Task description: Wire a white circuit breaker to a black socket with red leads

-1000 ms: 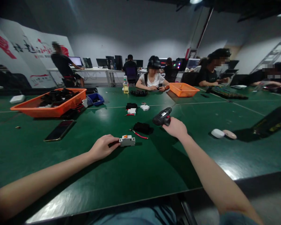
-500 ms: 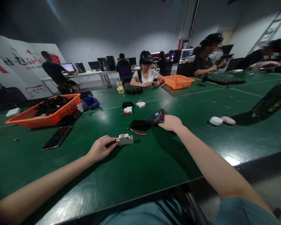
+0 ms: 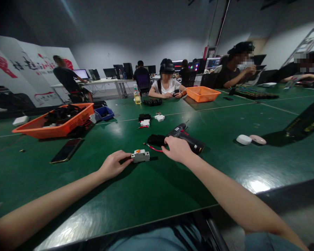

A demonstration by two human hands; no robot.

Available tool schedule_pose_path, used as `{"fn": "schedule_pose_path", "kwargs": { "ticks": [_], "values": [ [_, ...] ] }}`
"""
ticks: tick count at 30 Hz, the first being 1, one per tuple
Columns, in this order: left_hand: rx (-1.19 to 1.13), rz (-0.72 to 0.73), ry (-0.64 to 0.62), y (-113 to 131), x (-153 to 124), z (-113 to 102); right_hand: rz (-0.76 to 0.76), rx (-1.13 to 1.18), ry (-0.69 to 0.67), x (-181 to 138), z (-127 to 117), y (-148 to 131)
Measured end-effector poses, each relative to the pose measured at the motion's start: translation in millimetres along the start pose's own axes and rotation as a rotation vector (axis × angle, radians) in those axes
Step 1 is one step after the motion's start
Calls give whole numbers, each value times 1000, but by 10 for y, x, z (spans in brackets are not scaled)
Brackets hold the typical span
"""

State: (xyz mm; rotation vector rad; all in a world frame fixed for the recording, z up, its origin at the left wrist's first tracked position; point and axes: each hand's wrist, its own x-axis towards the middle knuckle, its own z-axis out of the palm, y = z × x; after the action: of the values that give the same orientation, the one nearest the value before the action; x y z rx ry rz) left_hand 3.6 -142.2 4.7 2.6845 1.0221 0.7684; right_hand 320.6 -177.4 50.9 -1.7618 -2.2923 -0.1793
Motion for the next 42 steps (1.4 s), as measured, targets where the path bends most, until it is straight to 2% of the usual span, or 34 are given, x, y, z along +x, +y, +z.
{"fn": "schedule_pose_path", "kwargs": {
  "ticks": [6, 10, 15, 21, 25, 28, 31, 36, 42],
  "values": [
    [-5, -6, -3, 2, 6, -6, -84, 89, -116, 10, 188, -60],
    [0, -7, -7, 3, 7, -8, -152, 144, -141, 1, 166, -60],
    [-4, -11, -6, 12, 10, -7, -344, 384, -330, -36, 114, -63],
    [-12, -14, 1, 8, 7, 0, -349, 398, -184, -16, 204, -20],
    [-11, -7, -5, 7, 12, -5, -431, 385, -218, -17, 214, -20],
    [-4, -5, -6, -2, 14, 0, -424, 341, -219, -23, 178, -21],
    [-8, -11, -6, -5, 10, 7, -429, 316, -190, -26, 149, -16],
    [-15, -29, -9, 1, 8, 7, -530, 316, -119, -28, 165, -50],
    [-209, -165, -72, -73, 47, -5, -513, 340, -139, -3, 206, -48]
  ]
}}
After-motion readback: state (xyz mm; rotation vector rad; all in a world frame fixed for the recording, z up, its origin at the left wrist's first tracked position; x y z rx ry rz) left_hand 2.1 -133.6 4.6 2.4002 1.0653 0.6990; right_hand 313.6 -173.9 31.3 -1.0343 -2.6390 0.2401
